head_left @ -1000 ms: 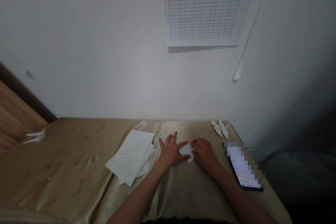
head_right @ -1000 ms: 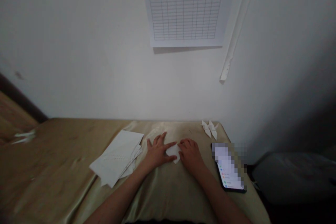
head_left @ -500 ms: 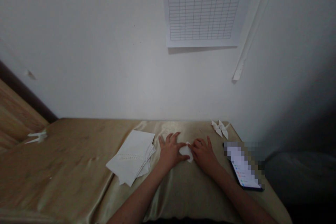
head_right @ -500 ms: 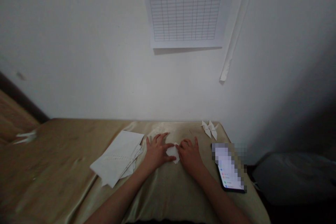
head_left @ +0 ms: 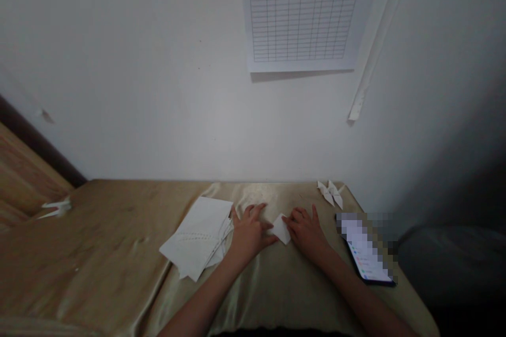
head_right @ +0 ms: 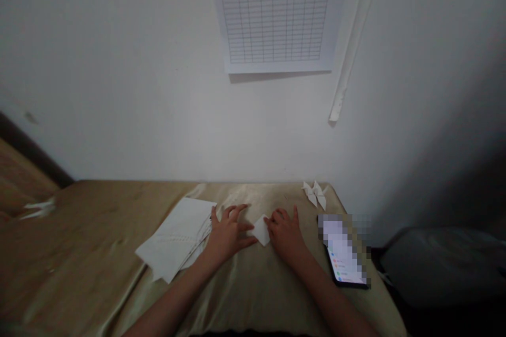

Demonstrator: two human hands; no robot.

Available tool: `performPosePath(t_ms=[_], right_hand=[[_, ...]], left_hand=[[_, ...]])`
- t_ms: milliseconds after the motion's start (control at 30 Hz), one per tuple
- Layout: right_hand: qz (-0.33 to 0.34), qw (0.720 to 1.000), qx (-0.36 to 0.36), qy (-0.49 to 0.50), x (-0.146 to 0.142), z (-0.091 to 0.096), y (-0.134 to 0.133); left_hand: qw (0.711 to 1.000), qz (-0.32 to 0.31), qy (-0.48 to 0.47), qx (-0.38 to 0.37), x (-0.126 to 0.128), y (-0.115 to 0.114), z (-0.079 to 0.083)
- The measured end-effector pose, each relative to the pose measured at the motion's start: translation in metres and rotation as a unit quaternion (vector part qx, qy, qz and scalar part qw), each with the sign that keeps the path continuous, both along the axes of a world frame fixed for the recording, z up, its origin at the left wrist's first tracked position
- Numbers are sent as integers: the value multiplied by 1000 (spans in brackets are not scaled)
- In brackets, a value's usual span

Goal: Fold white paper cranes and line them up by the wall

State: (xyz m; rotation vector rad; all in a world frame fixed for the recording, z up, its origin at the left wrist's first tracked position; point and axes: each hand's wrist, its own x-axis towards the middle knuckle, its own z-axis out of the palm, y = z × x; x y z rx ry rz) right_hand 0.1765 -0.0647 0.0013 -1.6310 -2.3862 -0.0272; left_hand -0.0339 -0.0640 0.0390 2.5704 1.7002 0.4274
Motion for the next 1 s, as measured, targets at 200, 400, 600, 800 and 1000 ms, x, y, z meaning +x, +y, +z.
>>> performPosePath(t_ms=[200,400,600,800,1000], right_hand=[[0,1000,-9,2,0,2,0],[-2,1000,-18,22,-1,4,-2],[2,999,-15,48,1,3,-4],[-12,999,-5,46,0,-3,-5],[-16,998,-5,57,-1,-4,-5]], left_hand=[[1000,8,-8,-10,-9,-7,-4],[1000,-6,-14,11,-15,-17,-8],[999,12,-35,20,-8,-12,-12],[998,22,-38,49,9,-2,-6],[1000,-7,-8,22,18,19,-12]])
